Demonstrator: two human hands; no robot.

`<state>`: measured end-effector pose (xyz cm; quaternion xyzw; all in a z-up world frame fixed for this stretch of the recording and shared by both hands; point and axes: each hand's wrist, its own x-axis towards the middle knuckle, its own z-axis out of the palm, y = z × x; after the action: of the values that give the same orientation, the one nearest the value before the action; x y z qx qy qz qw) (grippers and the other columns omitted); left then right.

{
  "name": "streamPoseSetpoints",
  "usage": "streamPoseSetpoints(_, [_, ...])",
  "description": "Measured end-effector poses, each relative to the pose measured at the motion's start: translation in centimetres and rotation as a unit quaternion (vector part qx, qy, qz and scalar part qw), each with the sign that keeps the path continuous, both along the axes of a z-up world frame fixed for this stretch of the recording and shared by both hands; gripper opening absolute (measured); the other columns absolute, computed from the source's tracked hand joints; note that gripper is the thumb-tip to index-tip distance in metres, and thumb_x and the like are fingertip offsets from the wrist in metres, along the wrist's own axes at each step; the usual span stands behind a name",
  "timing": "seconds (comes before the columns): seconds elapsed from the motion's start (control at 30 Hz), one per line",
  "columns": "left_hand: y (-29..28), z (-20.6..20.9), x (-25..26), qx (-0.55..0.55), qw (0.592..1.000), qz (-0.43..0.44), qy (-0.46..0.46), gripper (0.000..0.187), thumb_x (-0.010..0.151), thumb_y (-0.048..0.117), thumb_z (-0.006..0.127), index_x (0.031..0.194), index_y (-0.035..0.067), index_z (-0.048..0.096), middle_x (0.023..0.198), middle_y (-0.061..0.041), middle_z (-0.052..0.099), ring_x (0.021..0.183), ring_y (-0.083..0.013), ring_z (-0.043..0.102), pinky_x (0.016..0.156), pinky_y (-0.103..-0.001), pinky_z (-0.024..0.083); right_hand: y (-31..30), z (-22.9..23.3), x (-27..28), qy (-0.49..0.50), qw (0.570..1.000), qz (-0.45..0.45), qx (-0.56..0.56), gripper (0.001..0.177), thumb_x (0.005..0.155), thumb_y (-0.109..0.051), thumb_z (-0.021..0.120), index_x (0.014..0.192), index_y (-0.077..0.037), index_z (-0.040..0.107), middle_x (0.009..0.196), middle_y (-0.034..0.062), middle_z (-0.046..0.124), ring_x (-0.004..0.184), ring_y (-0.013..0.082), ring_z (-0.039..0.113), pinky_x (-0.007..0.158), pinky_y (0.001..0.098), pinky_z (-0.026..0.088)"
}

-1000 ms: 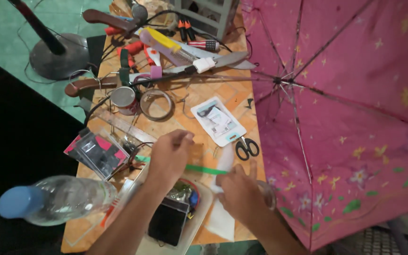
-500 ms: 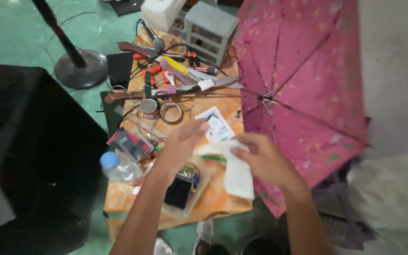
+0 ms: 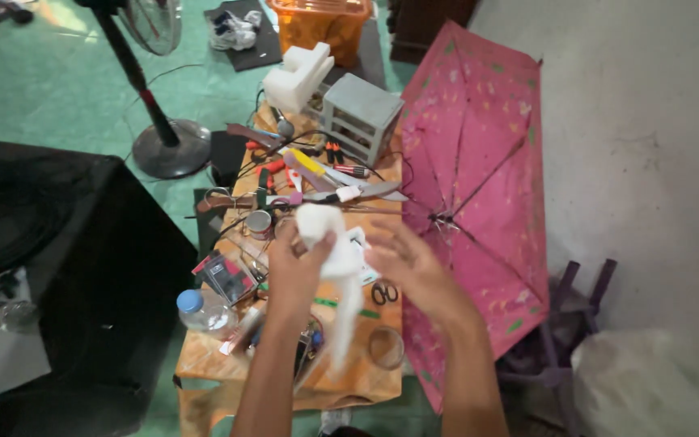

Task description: Repairing or assembling a power supply or electronic unit using tools on a workbench.

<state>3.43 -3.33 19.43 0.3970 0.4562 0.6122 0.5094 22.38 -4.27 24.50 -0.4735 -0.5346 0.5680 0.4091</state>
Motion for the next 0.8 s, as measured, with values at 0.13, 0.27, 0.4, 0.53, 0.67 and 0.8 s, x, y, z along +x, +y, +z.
streamPoseSetpoints(0.13, [1.6,2.2,1.3,-0.029,0.995,0.072,-0.062,0.031,0.089,0.008,0.072,0.118,0.001,0.065,0.102,-0.007,0.073,0.089,-0.0154,0.069,0.076,-0.032,0.057,0.9,2.3,-1.4,-0.043,0.993,0.036,-0.100,0.070,0.085,-0.028,0.074,0.149,-0.015,0.048,0.128,0.0022,0.063,0.115,0.0167,0.065,0.087,0.0342,0.057])
streamPoseSetpoints(0.27, [1.7,2.0,2.3,-0.026,0.983,0.160,-0.087,0.033,0.091,0.013,0.071,0.121,0.003,0.062,0.108,-0.007,0.072,0.095,-0.0163,0.070,0.082,-0.033,0.057,2.2,0.5,-1.8,-0.049,0.989,0.055,-0.130,0.062,0.084,-0.019,0.075,0.142,-0.008,0.055,0.110,0.0138,0.069,0.082,0.0202,0.071,0.066,0.0330,0.059])
streamPoseSetpoints(0.4, [1.0,1.3,1.4,-0.031,0.976,0.211,-0.051,0.032,0.091,0.015,0.074,0.118,0.003,0.063,0.109,-0.008,0.072,0.097,-0.0173,0.069,0.083,-0.033,0.057,4.4,-5.5,-1.9,0.008,0.997,0.018,-0.076,0.041,0.091,-0.009,0.070,0.129,0.006,0.069,0.096,0.0186,0.073,0.063,0.0183,0.064,0.055,0.0326,0.053])
streamPoseSetpoints(0.53, [-0.5,3.2,-0.5,0.015,0.958,0.212,0.193,0.028,0.091,0.014,0.077,0.113,0.002,0.064,0.100,-0.013,0.073,0.090,-0.0233,0.068,0.079,-0.035,0.056,3.4,-1.3,-4.3,0.045,0.997,0.005,-0.061,0.041,0.089,-0.005,0.066,0.130,-0.001,0.067,0.101,0.0109,0.069,0.077,0.0167,0.066,0.068,0.0320,0.056])
streamPoseSetpoints(0.67, [-1.3,4.1,-2.7,-0.008,0.923,0.207,0.326,0.030,0.084,0.009,0.071,0.113,0.003,0.064,0.105,-0.017,0.070,0.095,-0.0274,0.070,0.082,-0.037,0.055,3.0,-0.4,-8.0,0.104,0.990,0.080,-0.047,0.044,0.092,-0.011,0.066,0.136,-0.009,0.062,0.116,0.0041,0.069,0.102,0.0118,0.068,0.088,0.0282,0.058])
streamPoseSetpoints(0.8, [-1.2,4.6,-6.2,0.052,0.916,0.098,0.385,0.035,0.083,0.011,0.075,0.117,0.003,0.072,0.117,-0.019,0.068,0.110,-0.0333,0.065,0.095,-0.041,0.053,3.3,-0.4,-12.1,0.005,0.997,0.022,0.072,0.034,0.095,-0.017,0.070,0.127,-0.003,0.071,0.115,0.0085,0.075,0.102,0.0110,0.068,0.088,0.0260,0.054])
